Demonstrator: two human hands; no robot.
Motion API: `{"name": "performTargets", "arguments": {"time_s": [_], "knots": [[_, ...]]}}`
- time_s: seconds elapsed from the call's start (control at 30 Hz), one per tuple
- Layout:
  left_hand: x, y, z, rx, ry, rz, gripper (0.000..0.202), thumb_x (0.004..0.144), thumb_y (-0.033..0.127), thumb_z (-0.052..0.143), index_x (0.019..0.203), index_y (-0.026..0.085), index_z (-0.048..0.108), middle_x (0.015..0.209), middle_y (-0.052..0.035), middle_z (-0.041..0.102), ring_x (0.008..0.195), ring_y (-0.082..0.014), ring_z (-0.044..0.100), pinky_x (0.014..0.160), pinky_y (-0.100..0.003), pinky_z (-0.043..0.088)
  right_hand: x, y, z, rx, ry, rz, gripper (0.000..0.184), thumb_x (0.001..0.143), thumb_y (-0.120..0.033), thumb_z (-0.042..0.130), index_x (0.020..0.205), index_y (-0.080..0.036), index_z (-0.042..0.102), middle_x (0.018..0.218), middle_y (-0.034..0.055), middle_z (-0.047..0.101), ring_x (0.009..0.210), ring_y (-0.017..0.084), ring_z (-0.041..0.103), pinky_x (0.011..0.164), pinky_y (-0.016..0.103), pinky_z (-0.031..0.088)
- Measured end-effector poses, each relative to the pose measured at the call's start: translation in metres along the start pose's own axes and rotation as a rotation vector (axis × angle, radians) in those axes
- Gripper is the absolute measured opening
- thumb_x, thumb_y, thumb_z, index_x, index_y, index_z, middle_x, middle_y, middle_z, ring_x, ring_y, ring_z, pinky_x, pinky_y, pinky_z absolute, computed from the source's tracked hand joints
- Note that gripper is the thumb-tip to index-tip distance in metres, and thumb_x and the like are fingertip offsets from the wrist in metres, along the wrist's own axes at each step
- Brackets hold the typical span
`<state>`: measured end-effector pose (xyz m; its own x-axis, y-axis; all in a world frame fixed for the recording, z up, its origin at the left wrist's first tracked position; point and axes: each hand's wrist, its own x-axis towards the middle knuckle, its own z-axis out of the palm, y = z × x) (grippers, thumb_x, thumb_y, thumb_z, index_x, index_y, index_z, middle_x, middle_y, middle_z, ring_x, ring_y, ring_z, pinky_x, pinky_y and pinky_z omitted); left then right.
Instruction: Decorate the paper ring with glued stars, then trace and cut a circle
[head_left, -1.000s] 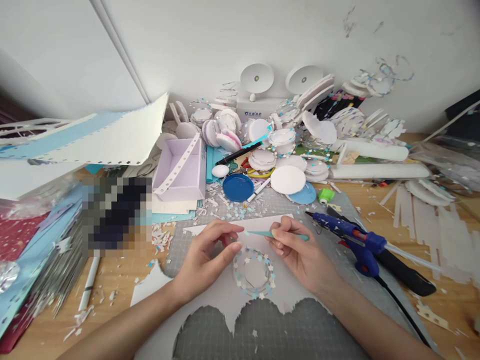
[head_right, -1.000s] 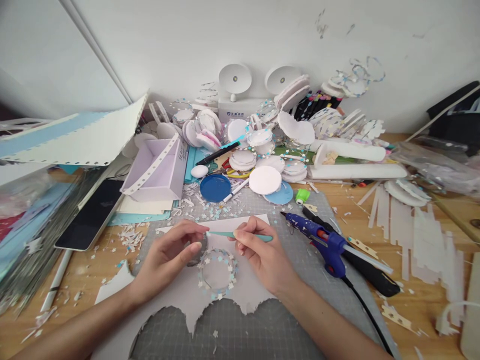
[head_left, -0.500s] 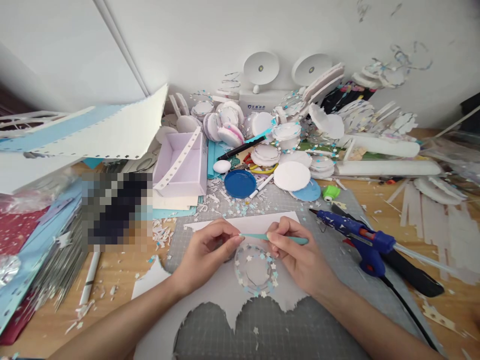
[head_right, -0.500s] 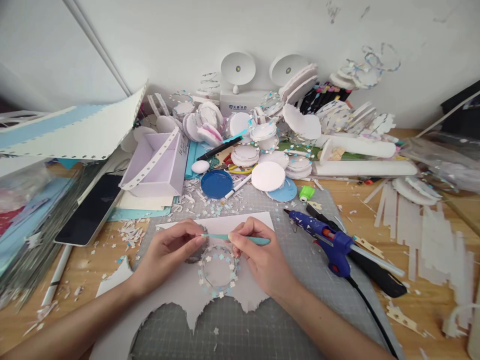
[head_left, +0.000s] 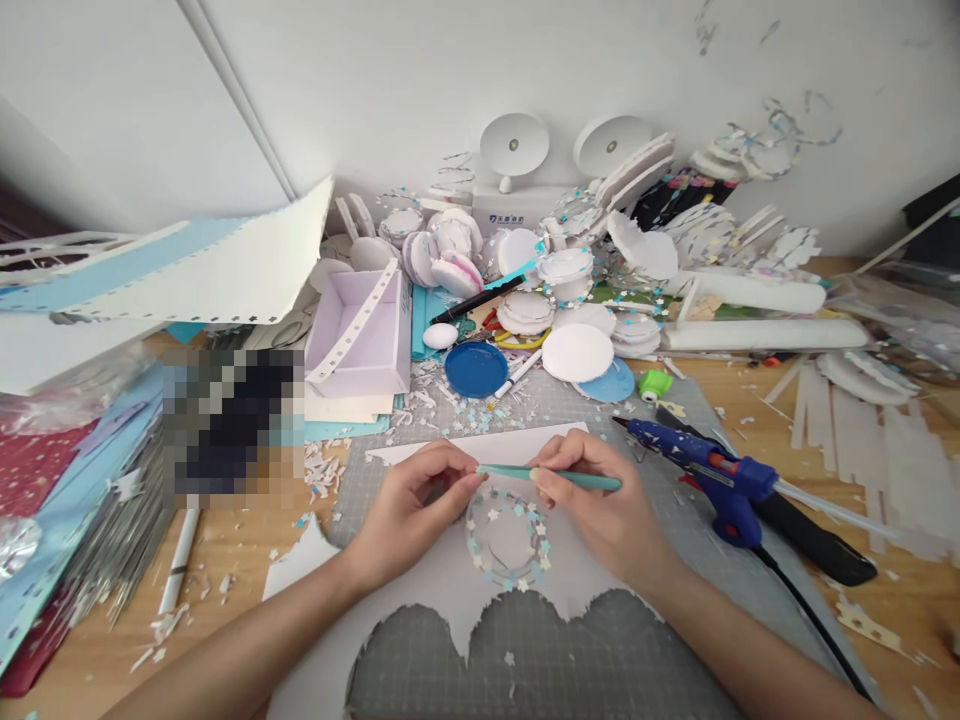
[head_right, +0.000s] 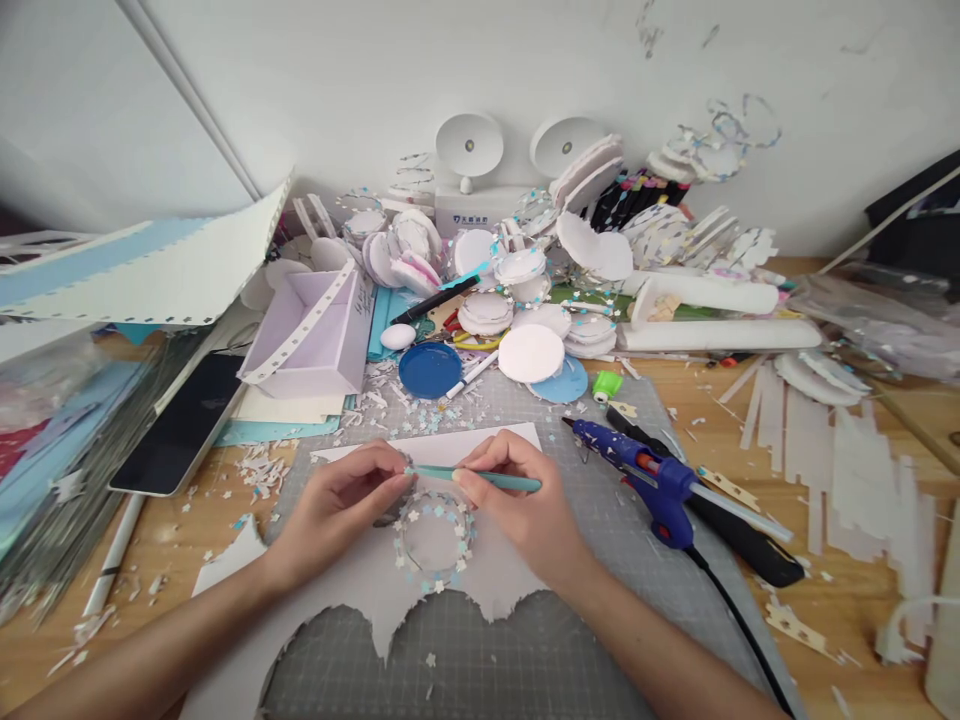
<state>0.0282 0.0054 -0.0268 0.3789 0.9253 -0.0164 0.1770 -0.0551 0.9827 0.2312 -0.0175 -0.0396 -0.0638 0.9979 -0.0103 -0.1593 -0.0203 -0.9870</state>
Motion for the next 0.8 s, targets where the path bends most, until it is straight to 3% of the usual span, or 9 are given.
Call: {"name": "performTargets", "arguments": {"time_s": [0.27, 0.43, 0.57, 0.8], "knots": [[0.0, 0.002, -0.001, 0.018, -0.016, 0.001, 0.016, 0.088, 0.028, 0.058, 0.079, 0.016, 0.064, 0.079, -0.0037, 0.06, 0.074, -0.0143, 0.054, 0.066, -0.025, 0.042, 0.001, -0.005, 0.001, 0.041, 0.041, -0.012, 0.02, 0.081, -0.022, 0.068, 0.067, -0.021, 0.053, 0.066, -0.0031, 0.056, 0.06, 0.012, 0.051, 0.058, 0.027, 0.039], [0.0, 0.005, -0.001, 0.043, -0.004, 0.0, 0.017, 0.087, 0.029, 0.058, 0.078, 0.016, 0.065, 0.078, -0.004, 0.061, 0.073, -0.0145, 0.055, 0.066, -0.025, 0.044, 0.005, -0.013, 0.001, 0.12, 0.157, 0.016, 0.025, 0.072, -0.027, 0.074, 0.061, -0.019, 0.053, 0.066, -0.0029, 0.054, 0.055, 0.01, 0.048, 0.053, 0.026, 0.036], [0.005, 0.012, -0.003, 0.107, 0.027, -0.024, 0.017, 0.087, 0.029, 0.057, 0.082, 0.017, 0.067, 0.079, -0.0037, 0.063, 0.072, -0.0149, 0.057, 0.065, -0.026, 0.046, 0.006, -0.016, 0.002, 0.139, 0.17, 0.03, 0.027, 0.069, -0.029, 0.076, 0.059, -0.019, 0.053, 0.065, -0.0029, 0.053, 0.054, 0.01, 0.048, 0.052, 0.026, 0.037], [0.028, 0.011, 0.003, 0.389, -0.039, 0.224, 0.013, 0.087, 0.017, 0.056, 0.086, 0.017, 0.069, 0.084, -0.0047, 0.064, 0.074, -0.0148, 0.059, 0.066, -0.025, 0.047, 0.005, -0.016, 0.0, 0.205, 0.193, 0.015, 0.023, 0.069, -0.027, 0.077, 0.061, -0.02, 0.056, 0.065, -0.0032, 0.053, 0.055, 0.009, 0.048, 0.054, 0.026, 0.038]]}}
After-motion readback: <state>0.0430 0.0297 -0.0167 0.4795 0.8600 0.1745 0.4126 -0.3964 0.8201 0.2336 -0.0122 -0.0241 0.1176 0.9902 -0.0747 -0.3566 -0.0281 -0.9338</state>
